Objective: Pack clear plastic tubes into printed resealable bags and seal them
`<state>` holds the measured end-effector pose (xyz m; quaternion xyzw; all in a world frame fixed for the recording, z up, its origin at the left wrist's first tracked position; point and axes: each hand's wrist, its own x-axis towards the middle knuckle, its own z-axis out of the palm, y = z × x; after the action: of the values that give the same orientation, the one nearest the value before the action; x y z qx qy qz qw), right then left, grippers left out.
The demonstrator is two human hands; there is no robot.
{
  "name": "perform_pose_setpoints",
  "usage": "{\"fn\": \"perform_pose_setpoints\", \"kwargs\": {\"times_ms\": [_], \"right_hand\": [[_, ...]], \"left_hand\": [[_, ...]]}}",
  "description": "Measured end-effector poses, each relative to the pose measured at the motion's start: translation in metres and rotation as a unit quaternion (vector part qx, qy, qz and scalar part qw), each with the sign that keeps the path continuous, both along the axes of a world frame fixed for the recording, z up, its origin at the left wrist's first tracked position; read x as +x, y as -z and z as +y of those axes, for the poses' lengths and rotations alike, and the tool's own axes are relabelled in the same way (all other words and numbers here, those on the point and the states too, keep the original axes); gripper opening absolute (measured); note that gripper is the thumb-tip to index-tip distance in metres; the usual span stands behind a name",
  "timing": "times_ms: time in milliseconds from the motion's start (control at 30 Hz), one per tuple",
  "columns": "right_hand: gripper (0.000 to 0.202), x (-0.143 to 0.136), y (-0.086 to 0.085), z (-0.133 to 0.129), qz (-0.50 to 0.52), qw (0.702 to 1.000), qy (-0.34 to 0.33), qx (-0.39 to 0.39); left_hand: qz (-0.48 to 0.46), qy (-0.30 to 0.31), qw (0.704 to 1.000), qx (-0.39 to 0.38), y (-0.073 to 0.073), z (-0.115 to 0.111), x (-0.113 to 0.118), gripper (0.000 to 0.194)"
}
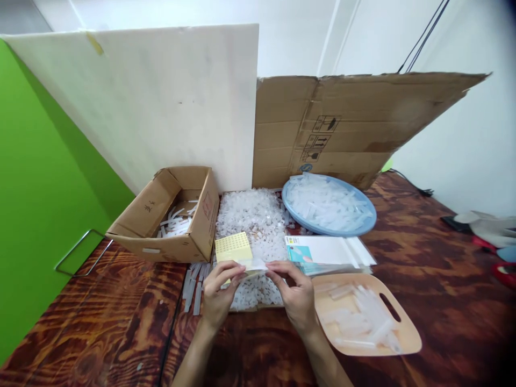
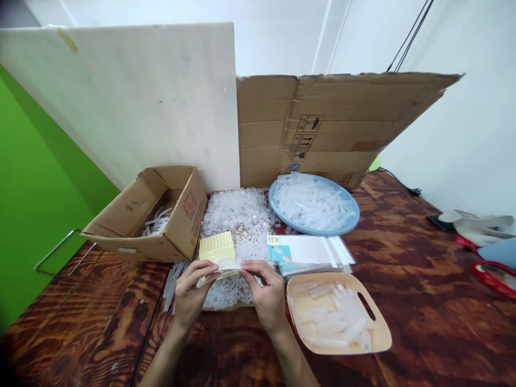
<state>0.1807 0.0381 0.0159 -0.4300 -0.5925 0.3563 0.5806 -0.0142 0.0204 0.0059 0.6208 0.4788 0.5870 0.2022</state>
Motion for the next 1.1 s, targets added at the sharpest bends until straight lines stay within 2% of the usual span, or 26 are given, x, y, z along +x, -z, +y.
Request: {"fn": "perform_pose_setpoints", "kwargs": {"times_ms": [167, 333, 467, 533, 633, 700, 867, 1100], "right_hand": [[0.008, 0.009, 0.012, -0.007, -0.031, 0.997, -0.075, -0.009], [0.013, 0.012, 0.026, -0.024, -0.051, 0.993, -0.085, -0.070], [0.015, 0.009, 0.037, -0.042, 0.000, 0.982, -0.095, -0.166], [0.015, 0.007, 0.045, -0.053, 0.075, 0.963, -0.109, -0.234], [0.019, 0.005, 0.054, -0.070, 0.191, 0.917, -0.106, -0.334], [0.023, 0.006, 0.058, -0.080, 0.222, 0.898, -0.090, -0.369], [0.027, 0.013, 0.068, -0.094, 0.219, 0.891, -0.065, -0.392], [0.026, 0.017, 0.081, -0.106, 0.180, 0.898, -0.034, -0.400]], "left_hand": [[-0.042, 0.036, 0.998, -0.031, 0.019, -0.010, -0.014, 0.011], [-0.067, 0.055, 0.985, -0.149, 0.032, -0.027, -0.025, 0.009], [-0.107, 0.039, 0.961, -0.251, 0.037, -0.046, -0.021, 0.012], [-0.141, 0.020, 0.943, -0.300, 0.039, -0.059, -0.016, 0.017], [-0.181, -0.009, 0.916, -0.358, 0.041, -0.077, -0.009, 0.021], [-0.196, -0.015, 0.900, -0.388, 0.043, -0.086, -0.006, 0.022], [-0.257, 0.012, 0.864, -0.434, 0.046, -0.101, 0.000, 0.022], [-0.259, -0.016, 0.852, -0.454, 0.046, -0.113, 0.012, 0.023]]}}
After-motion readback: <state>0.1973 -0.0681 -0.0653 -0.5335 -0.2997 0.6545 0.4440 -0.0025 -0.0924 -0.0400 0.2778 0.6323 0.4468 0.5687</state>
